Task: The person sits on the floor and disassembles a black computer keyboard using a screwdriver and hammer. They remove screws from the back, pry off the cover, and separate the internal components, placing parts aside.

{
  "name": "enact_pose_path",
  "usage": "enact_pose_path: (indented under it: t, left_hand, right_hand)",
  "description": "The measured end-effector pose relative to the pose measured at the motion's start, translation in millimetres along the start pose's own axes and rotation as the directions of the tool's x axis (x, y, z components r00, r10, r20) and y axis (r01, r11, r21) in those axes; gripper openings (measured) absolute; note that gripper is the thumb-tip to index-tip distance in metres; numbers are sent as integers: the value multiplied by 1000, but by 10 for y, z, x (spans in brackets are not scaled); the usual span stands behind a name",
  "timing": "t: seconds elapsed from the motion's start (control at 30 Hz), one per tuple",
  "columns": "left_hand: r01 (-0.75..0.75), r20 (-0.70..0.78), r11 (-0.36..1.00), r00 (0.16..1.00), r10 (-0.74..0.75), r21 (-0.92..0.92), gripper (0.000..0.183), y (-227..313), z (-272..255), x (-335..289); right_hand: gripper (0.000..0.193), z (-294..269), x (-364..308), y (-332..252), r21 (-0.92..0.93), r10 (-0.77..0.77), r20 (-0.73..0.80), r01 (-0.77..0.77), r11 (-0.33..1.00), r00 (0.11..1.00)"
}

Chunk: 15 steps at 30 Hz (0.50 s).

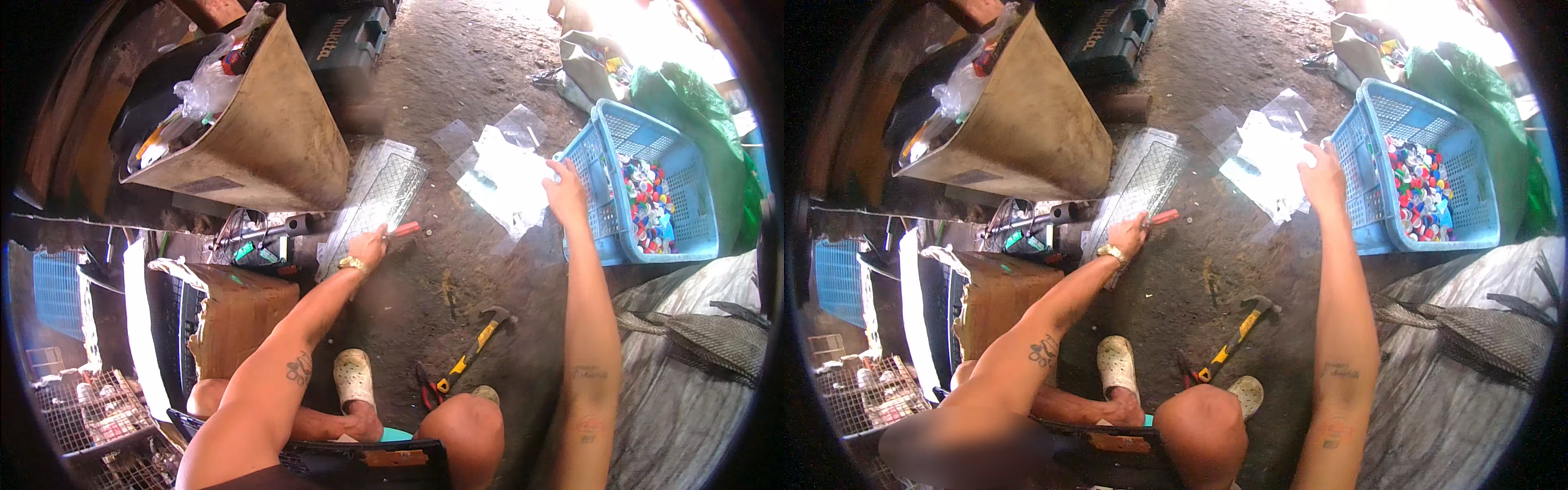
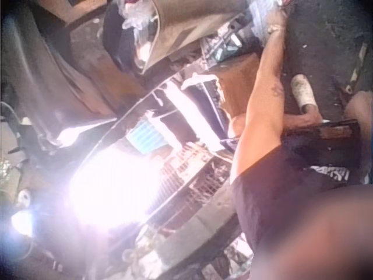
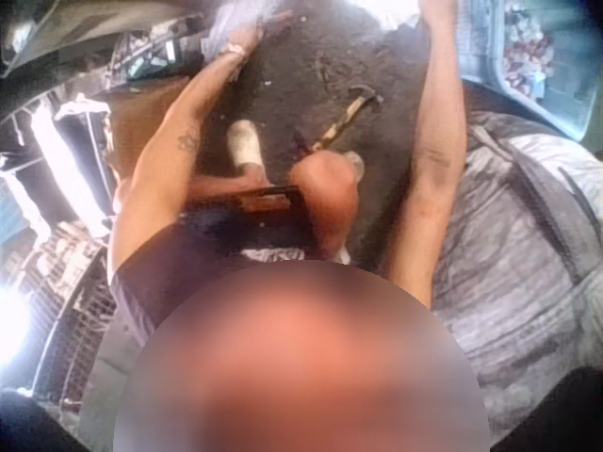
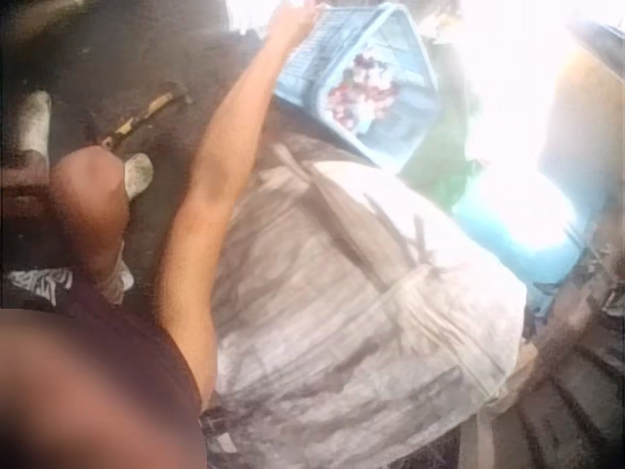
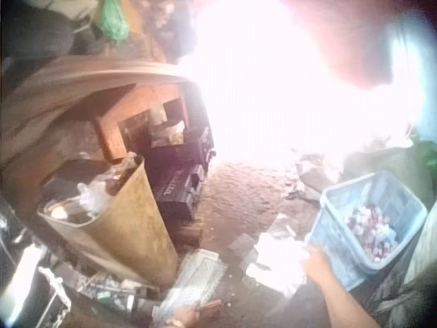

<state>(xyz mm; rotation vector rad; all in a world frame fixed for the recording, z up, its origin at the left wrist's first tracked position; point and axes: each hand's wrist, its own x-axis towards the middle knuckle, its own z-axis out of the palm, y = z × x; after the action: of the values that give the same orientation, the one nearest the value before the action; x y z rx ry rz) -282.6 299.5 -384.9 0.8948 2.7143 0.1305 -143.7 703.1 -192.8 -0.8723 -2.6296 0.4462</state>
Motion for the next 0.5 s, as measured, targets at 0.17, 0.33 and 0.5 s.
enact_pose_path:
  t: [0.17, 0.33, 0.5]
  left_hand:
    - [-54, -99, 998, 994, 51, -23, 38, -169, -262, 166]
    - [-159, 84, 987, 984, 159, -9, 27, 122, -782, -7]
    - [-181, 65, 981, 981, 185, -68, 23, 206, -1622, -493]
  right_hand:
    - [30, 251, -931, -447, 413, -133, 41, 104, 905, 990]
    - [36, 965, -1709, -245, -108, -62, 355, 107, 988, 933]
    - [40, 1258, -1574, -28, -9, -513, 314, 543, 840, 799]
